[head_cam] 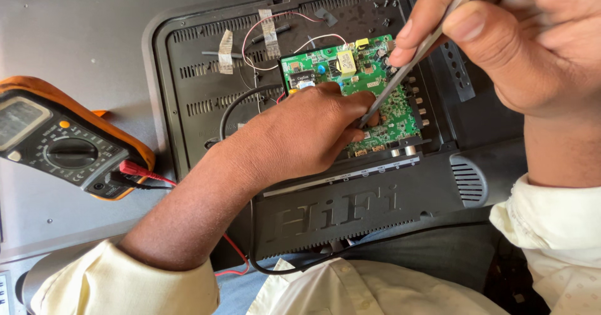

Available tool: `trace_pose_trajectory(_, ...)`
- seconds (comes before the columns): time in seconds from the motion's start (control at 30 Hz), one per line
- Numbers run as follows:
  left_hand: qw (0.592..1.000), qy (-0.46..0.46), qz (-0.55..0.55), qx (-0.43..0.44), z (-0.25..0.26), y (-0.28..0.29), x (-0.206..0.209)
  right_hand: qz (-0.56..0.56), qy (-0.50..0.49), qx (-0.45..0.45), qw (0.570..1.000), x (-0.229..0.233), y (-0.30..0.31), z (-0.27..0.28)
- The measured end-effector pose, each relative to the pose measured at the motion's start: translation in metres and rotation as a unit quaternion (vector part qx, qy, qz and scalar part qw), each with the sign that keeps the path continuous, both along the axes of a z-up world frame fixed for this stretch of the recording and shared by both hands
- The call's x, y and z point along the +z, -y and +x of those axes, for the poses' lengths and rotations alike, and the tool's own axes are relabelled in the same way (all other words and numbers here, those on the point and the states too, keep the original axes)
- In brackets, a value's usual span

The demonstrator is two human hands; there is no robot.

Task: The person uses a multimeter to test points on a green circuit board inside a HiFi device, then uses a red screwdriver to tighten screws on the board and its mounting bracket.

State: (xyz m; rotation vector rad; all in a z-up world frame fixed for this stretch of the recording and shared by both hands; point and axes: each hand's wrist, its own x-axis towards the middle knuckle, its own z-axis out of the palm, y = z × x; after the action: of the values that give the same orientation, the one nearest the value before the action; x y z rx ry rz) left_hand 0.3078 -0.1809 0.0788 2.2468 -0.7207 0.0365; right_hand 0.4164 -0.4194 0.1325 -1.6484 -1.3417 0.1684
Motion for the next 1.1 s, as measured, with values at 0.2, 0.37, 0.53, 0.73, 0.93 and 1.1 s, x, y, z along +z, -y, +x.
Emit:
trace_pose_trajectory(0.2,1.0,-0.001,0.016,-0.017,0.001,-0.003,0.007,0.024,-0.1,0.093,0.99,0.004,-0.007,0.008)
trace_pose_trajectory(0.37,0.992,0.015,-0.126,0.02,0.0,0.0,0.015,0.024,-0.063,0.015,0.998,0.002,-0.008,0.005)
trace_pose_trajectory(0.53,0.994,0.021,-0.098,0.031,0.001,0.006,0.004,0.074,-0.063,-0.008,0.995,-0.017,-0.011,0.006)
trace_pose_trajectory(0.73,0.983,-0.008,-0.181,-0.025,0.007,0.008,-0.015,0.052,-0.108,0.115,0.986,0.0,-0.017,0.009)
trace_pose_trajectory(0.93,0.978,-0.049,-0.199,-0.041,0.007,0.001,-0.004,0.012,-0.081,0.064,0.995,0.01,-0.029,-0.002)
trace_pose_trajectory(1.1,0.988,-0.021,-0.156,-0.009,0.007,-0.003,0.005,0.074,-0.019,0.082,0.994,-0.001,-0.028,-0.008)
